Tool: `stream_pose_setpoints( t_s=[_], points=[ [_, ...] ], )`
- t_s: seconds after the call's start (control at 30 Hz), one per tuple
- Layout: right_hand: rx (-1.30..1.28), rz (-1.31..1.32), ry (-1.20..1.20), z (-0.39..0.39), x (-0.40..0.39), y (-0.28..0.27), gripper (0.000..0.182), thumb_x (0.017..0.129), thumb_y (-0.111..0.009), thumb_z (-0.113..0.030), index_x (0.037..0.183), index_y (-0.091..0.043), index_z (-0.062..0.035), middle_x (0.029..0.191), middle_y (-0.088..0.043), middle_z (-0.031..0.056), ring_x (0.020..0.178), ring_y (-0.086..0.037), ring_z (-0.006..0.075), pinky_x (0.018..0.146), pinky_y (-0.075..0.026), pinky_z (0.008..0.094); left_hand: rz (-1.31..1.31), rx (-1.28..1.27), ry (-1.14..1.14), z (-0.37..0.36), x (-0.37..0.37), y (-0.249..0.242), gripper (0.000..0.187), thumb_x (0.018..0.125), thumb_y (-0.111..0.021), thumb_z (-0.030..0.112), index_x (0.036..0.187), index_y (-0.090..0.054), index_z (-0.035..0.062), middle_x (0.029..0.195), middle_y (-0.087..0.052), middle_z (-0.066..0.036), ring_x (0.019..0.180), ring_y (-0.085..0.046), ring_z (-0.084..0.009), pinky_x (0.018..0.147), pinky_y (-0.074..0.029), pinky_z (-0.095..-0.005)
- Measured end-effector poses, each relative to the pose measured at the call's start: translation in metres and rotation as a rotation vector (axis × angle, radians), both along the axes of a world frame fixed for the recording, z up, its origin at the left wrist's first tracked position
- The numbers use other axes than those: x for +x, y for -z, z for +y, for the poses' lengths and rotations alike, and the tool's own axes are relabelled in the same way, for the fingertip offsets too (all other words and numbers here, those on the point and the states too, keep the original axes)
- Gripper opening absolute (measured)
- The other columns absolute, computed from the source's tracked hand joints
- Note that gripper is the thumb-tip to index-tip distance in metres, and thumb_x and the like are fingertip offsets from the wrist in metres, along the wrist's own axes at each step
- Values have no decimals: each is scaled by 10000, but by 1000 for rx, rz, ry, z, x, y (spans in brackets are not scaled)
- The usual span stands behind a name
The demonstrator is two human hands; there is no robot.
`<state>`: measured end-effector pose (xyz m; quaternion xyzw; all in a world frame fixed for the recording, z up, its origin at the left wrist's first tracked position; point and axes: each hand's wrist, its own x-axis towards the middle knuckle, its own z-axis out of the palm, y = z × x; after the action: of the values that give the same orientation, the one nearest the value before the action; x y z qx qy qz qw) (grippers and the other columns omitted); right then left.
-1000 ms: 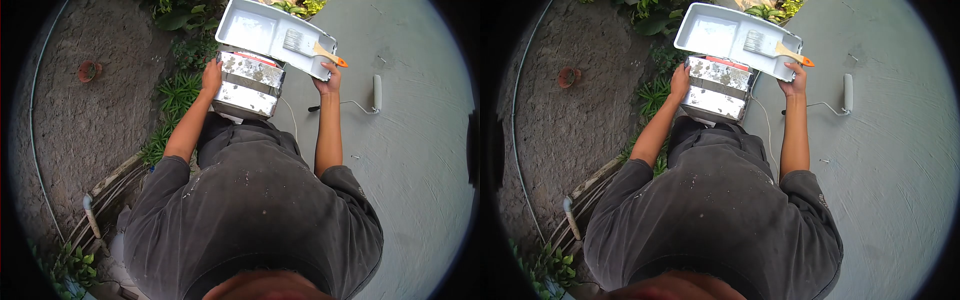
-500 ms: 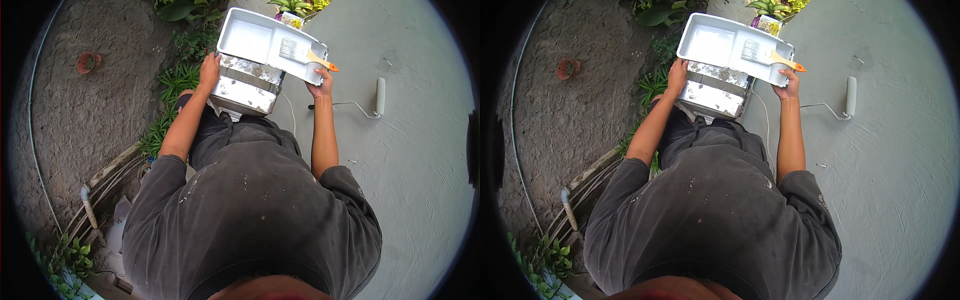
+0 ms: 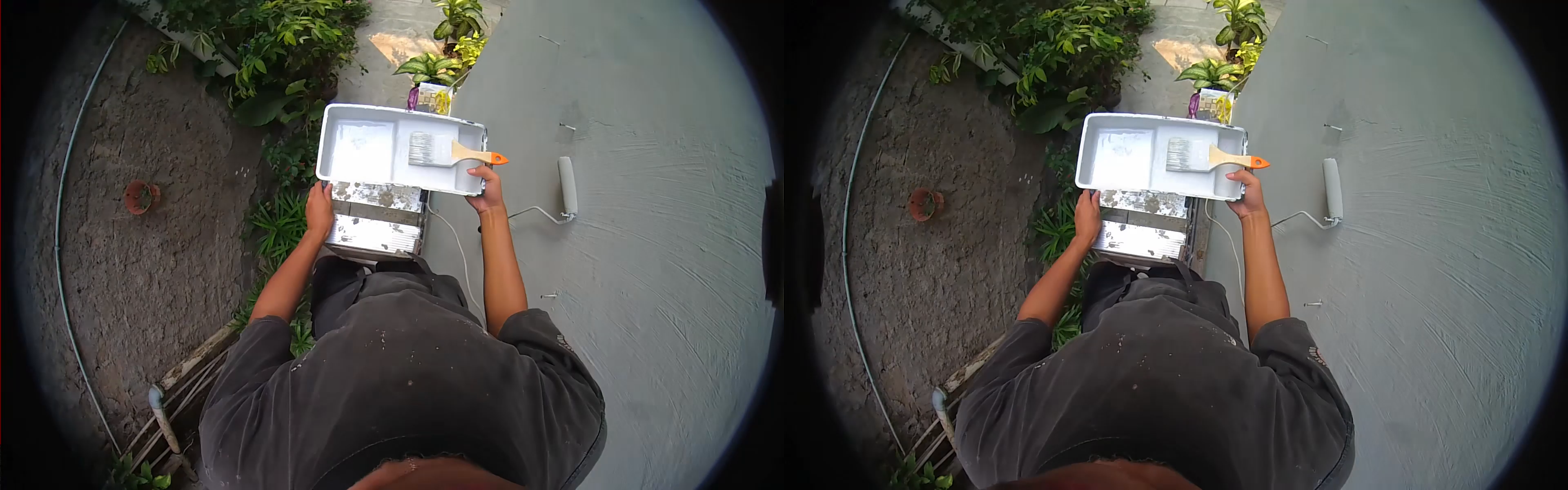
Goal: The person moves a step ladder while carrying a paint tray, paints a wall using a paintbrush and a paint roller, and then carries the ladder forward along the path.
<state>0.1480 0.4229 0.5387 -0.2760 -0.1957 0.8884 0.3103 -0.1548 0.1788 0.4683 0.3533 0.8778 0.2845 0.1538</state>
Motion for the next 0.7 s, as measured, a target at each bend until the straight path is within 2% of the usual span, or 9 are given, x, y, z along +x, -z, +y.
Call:
stream_pose_setpoints(
  t_s=[0.13, 0.3, 0.37, 0.43, 0.47, 0.53, 0.63, 0.7],
  points=[
    [8, -8, -13, -6, 7, -7, 573, 717, -579, -40, 1279, -495, 32, 1175, -615, 157, 1042, -636, 294, 933, -524, 419, 35, 41, 14, -3, -2, 8, 306, 1010, -450, 272, 1047, -533, -20, 1028, -585, -247, 955, -556, -450, 801, -442, -503],
    [-9, -16, 20, -25, 5, -12, 578, 703, -585, -68, 1265, -506, 42, 1133, -636, 163, 1000, -654, 293, 916, -529, 404, 45, -5, -11, -3, 1, 7, 292, 1002, -455, 261, 1085, -528, -9, 1075, -590, -230, 998, -560, -436, 822, -449, -501],
    [-26, -3, 21, -33, 5, -12, 579, 705, -593, -72, 1266, -508, 41, 1148, -633, 170, 1020, -651, 300, 917, -527, 412, 42, -13, -15, -3, 2, 7, 297, 1002, -456, 261, 1118, -532, -1, 1085, -584, -221, 1025, -560, -420, 831, -449, -497],
    [-29, 5, 13, -37, 7, -15, 580, 710, -592, -68, 1273, -503, 42, 1164, -629, 170, 1033, -646, 298, 925, -521, 411, 33, 32, -12, -3, 0, 8, 284, 986, -482, 240, 1086, -553, -16, 1058, -588, -224, 991, -571, -425, 826, -446, -502],
    [-1, 15, 2, -40, 9, -17, 555, 738, -565, -64, 1272, -495, 73, 1190, -620, 186, 1062, -635, 299, 962, -498, 414, 57, 16, -27, -2, -1, 11, 275, 976, -493, 225, 1071, -558, -25, 1052, -588, -231, 973, -575, -432, 819, -444, -507],
    [-32, -2, -3, -45, 11, -23, 578, 723, -582, -65, 1281, -488, 54, 1183, -618, 177, 1054, -634, 295, 954, -500, 411, 23, 0, -24, -4, -7, 21, 262, 963, -493, 192, 1064, -561, -40, 1055, -582, -241, 977, -569, -443, 818, -441, -517],
    [-8, -12, 29, -53, 16, -20, 546, 749, -582, -68, 1276, -497, 49, 1163, -628, 155, 1028, -643, 272, 933, -510, 400, 8, 87, 7, -2, -8, 20, 331, 966, -459, 175, 1189, -530, -58, 1155, -570, -266, 1046, -550, -459, 887, -435, -503],
    [-9, -22, 45, -59, 18, -20, 550, 747, -579, -48, 1283, -493, 40, 1177, -621, 157, 1044, -638, 274, 940, -509, 402, -36, 163, -3, 1, -11, 27, 335, 962, -475, 167, 1208, -516, -57, 1180, -562, -265, 1080, -537, -448, 920, -422, -489]
  ],
)
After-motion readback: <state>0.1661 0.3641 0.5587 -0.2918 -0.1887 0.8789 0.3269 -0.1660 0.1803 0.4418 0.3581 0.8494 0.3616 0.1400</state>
